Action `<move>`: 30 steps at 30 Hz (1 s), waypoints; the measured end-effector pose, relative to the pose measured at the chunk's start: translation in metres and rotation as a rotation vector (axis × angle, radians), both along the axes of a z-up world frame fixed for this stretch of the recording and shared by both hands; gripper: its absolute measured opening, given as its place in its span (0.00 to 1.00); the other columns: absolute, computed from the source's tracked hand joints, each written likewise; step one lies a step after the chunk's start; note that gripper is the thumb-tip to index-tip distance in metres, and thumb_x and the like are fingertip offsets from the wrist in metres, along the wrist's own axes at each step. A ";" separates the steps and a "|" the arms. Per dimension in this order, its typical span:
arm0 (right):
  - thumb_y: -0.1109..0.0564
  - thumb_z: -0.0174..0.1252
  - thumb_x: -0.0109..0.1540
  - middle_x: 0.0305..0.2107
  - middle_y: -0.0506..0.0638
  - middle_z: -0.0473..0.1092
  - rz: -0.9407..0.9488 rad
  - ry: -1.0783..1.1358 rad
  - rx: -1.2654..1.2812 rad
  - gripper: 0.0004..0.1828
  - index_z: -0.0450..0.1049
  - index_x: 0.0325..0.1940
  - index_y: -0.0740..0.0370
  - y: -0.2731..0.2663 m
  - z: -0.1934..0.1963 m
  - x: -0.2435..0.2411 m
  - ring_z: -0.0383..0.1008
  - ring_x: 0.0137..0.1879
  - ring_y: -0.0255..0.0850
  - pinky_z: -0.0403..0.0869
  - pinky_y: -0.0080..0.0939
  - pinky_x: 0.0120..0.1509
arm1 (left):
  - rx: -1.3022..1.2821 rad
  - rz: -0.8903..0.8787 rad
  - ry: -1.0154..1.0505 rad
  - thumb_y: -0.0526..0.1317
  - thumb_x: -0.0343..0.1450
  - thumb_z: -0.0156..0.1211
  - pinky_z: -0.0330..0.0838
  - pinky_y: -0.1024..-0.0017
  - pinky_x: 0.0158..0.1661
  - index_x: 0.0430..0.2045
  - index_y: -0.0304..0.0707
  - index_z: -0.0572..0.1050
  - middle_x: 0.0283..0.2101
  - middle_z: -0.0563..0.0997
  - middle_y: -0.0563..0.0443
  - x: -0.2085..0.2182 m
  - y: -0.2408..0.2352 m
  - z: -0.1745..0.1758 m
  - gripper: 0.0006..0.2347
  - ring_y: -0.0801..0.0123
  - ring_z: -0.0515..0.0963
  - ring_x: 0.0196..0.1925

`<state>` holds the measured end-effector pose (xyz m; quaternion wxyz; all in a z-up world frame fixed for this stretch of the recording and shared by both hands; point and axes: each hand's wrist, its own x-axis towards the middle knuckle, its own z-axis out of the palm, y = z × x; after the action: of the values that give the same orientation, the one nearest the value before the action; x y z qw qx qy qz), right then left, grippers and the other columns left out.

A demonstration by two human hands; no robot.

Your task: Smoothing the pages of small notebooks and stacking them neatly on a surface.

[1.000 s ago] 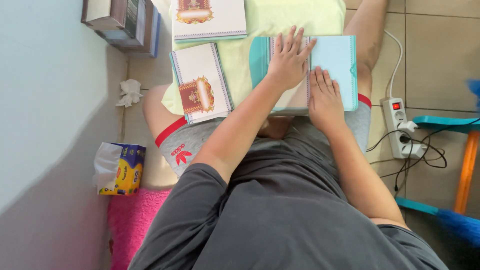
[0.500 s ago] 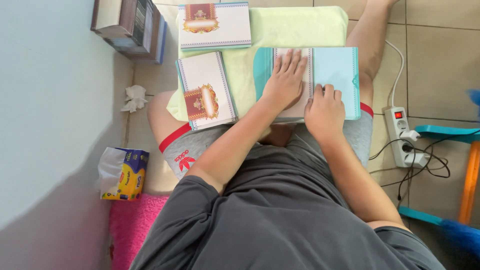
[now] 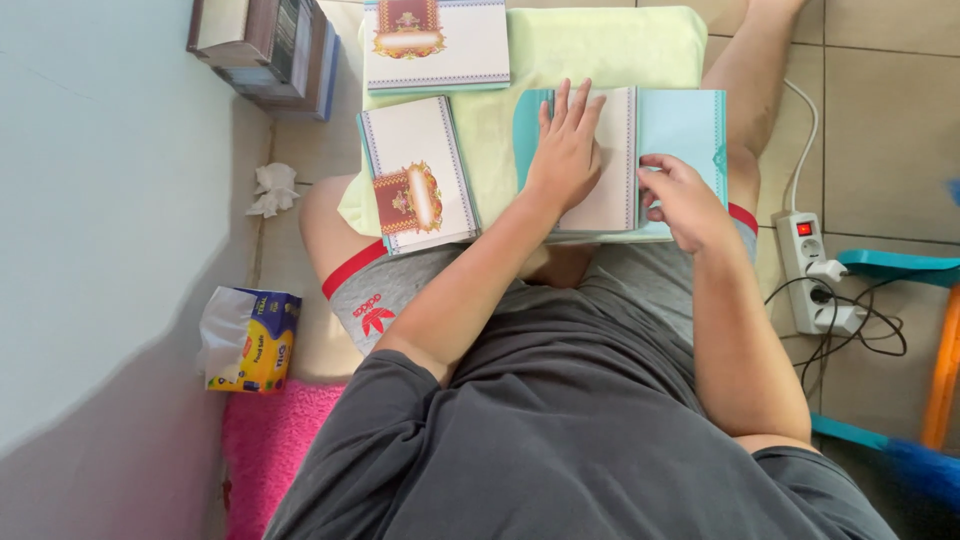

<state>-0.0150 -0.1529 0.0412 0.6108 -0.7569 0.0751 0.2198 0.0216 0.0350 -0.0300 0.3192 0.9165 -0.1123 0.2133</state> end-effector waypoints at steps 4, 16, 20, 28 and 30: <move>0.58 0.55 0.68 0.29 0.42 0.66 -0.054 0.044 0.252 0.09 0.75 0.49 0.64 0.000 -0.004 -0.007 0.60 0.32 0.26 0.58 0.23 0.32 | 0.008 0.005 -0.026 0.31 0.70 0.52 0.46 0.41 0.75 0.65 0.35 0.64 0.75 0.57 0.41 -0.002 0.002 0.004 0.24 0.42 0.50 0.80; 0.79 0.59 0.64 0.47 0.57 0.65 -0.141 -1.110 -0.373 0.18 0.70 0.56 0.70 0.006 0.082 -0.047 0.62 0.41 0.42 0.66 0.39 0.48 | 0.252 -0.141 -0.336 0.39 0.75 0.63 0.43 0.38 0.74 0.41 0.39 0.74 0.70 0.63 0.51 -0.052 0.026 0.147 0.06 0.54 0.57 0.75; 0.59 0.56 0.74 0.67 0.62 0.58 -0.208 -0.843 -0.029 0.34 0.45 0.78 0.57 -0.016 0.031 -0.021 0.61 0.68 0.52 0.65 0.50 0.68 | -0.423 -0.035 -0.117 0.36 0.75 0.54 0.66 0.66 0.27 0.42 0.39 0.67 0.20 0.74 0.53 -0.056 0.036 0.159 0.06 0.64 0.70 0.23; 0.66 0.55 0.66 0.42 0.46 0.73 -0.121 -0.335 0.172 0.14 0.72 0.57 0.66 0.010 -0.004 -0.017 0.69 0.44 0.29 0.69 0.25 0.50 | -0.300 0.165 -0.058 0.29 0.69 0.56 0.78 0.66 0.50 0.72 0.33 0.47 0.62 0.70 0.33 -0.037 0.022 0.049 0.35 0.49 0.77 0.54; 0.67 0.57 0.64 0.40 0.49 0.74 -0.046 -0.488 -0.105 0.14 0.72 0.55 0.68 0.015 -0.005 -0.019 0.70 0.42 0.33 0.70 0.30 0.50 | 0.161 0.220 -0.067 0.38 0.67 0.62 0.54 0.34 0.75 0.77 0.41 0.44 0.80 0.41 0.30 -0.018 0.019 0.012 0.42 0.33 0.43 0.84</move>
<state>-0.0343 -0.1379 0.0360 0.5757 -0.8163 -0.0461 0.0122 0.0034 0.0544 -0.0185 0.2155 0.9384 -0.0386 0.2675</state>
